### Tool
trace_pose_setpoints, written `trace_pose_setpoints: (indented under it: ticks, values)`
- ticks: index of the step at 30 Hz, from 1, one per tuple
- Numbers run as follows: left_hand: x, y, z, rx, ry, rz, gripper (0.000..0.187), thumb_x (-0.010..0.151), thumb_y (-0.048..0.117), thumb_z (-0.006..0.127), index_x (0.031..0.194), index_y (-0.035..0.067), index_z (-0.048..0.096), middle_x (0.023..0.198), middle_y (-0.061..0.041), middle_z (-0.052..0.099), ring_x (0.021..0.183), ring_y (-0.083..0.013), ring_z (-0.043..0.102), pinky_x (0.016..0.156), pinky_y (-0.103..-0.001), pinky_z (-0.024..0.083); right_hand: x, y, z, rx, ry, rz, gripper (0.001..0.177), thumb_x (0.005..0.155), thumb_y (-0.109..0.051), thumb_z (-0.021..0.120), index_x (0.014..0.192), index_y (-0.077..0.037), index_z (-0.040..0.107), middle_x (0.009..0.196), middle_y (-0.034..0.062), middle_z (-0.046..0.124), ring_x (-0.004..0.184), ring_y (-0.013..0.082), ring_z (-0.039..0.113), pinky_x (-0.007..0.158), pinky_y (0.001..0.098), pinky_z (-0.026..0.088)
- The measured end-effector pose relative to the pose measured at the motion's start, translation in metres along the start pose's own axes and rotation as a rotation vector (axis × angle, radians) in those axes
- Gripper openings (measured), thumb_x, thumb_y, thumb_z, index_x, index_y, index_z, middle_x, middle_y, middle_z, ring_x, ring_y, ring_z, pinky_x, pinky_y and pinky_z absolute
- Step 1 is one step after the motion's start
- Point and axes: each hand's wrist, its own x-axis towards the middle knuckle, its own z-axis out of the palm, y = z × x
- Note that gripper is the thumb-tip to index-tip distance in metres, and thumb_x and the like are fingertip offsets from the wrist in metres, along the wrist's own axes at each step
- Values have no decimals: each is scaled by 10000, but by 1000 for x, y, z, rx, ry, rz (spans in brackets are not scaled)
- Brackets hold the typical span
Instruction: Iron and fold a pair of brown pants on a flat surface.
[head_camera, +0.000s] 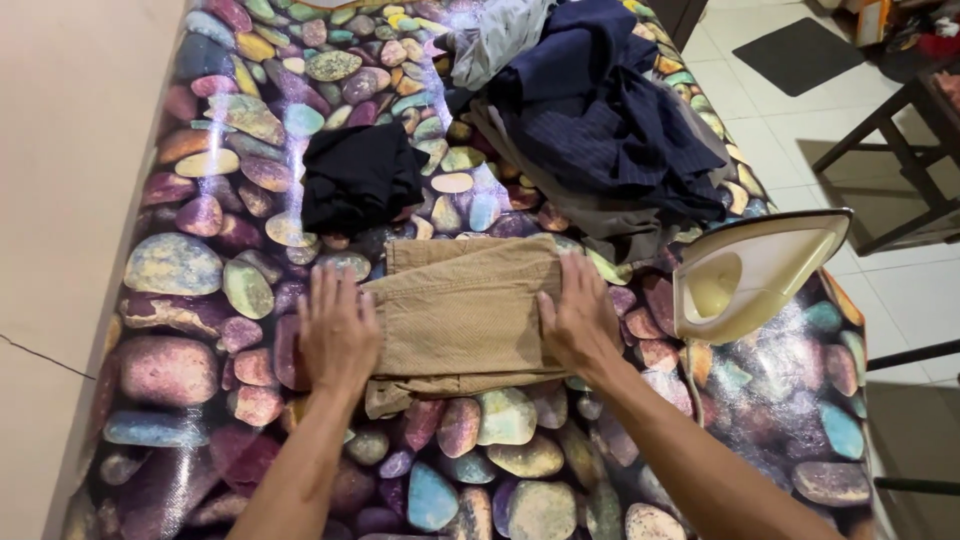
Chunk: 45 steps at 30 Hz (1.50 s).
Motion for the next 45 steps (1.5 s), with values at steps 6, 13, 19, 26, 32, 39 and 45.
trace_pose_setpoints:
  ticks: [6, 13, 19, 26, 32, 39, 45]
  values:
    - [-29, 112, 22, -49, 29, 252, 556, 1031, 357, 376, 1520, 97, 429, 1661, -122, 342, 1566, -291, 263, 1261, -516, 124, -4, -70, -16, 11, 141, -163, 678, 1047, -438, 400, 1589, -46, 288, 1665, 237, 232, 1543, 383, 205, 1259, 482, 127]
    - [-38, 104, 39, -50, -104, 184, 566, 1052, 417, 323, 1572, 207, 395, 1660, -73, 339, 1551, -279, 263, 1269, -501, 123, -10, -64, -7, 81, 79, -172, 582, 1028, -408, 392, 1569, -196, 423, 1670, 85, 326, 1556, 273, 256, 1270, 443, 154]
    - [-35, 92, 33, 48, -113, 117, 689, 978, 588, 409, 1560, 220, 380, 1668, -81, 279, 1551, -271, 209, 1253, -480, 80, -11, -31, 2, -84, 51, -194, 694, 1019, -550, 425, 1590, -174, 308, 1655, 108, 240, 1535, 279, 198, 1238, 483, 120]
    - [-46, 103, 41, 64, -127, 27, 684, 999, 580, 372, 1594, 250, 305, 1690, -67, 209, 1565, -261, 156, 1252, -499, 13, -36, -20, -21, 526, 132, -117, 810, 996, -406, 613, 1616, -105, 186, 1694, 177, 102, 1505, 402, 281, 1179, 479, 361]
    - [-51, 114, 33, 80, -99, 50, 646, 1046, 506, 335, 1620, 222, 249, 1706, -74, 178, 1578, -258, 124, 1253, -529, -20, -49, -20, -46, 747, -1, 233, 615, 884, -26, 643, 1458, -202, 511, 1604, 71, 290, 1311, 294, 563, 903, 360, 597]
    - [-60, 136, 30, 61, -193, -24, 631, 988, 345, 451, 1574, 147, 329, 1667, -95, 249, 1557, -267, 173, 1238, -564, 13, -64, -10, -61, 637, -57, 313, 504, 947, 15, 570, 1424, -147, 592, 1546, 82, 431, 1250, 245, 662, 1003, 332, 581]
    - [-46, 157, 67, -144, -38, 204, 527, 1108, 264, 457, 1613, 140, 373, 1711, -114, 288, 1591, -296, 227, 1279, -559, 88, -29, -39, -15, 238, -12, -144, 514, 1106, -241, 363, 1602, -110, 400, 1738, 126, 215, 1612, 345, 155, 1294, 524, 144]
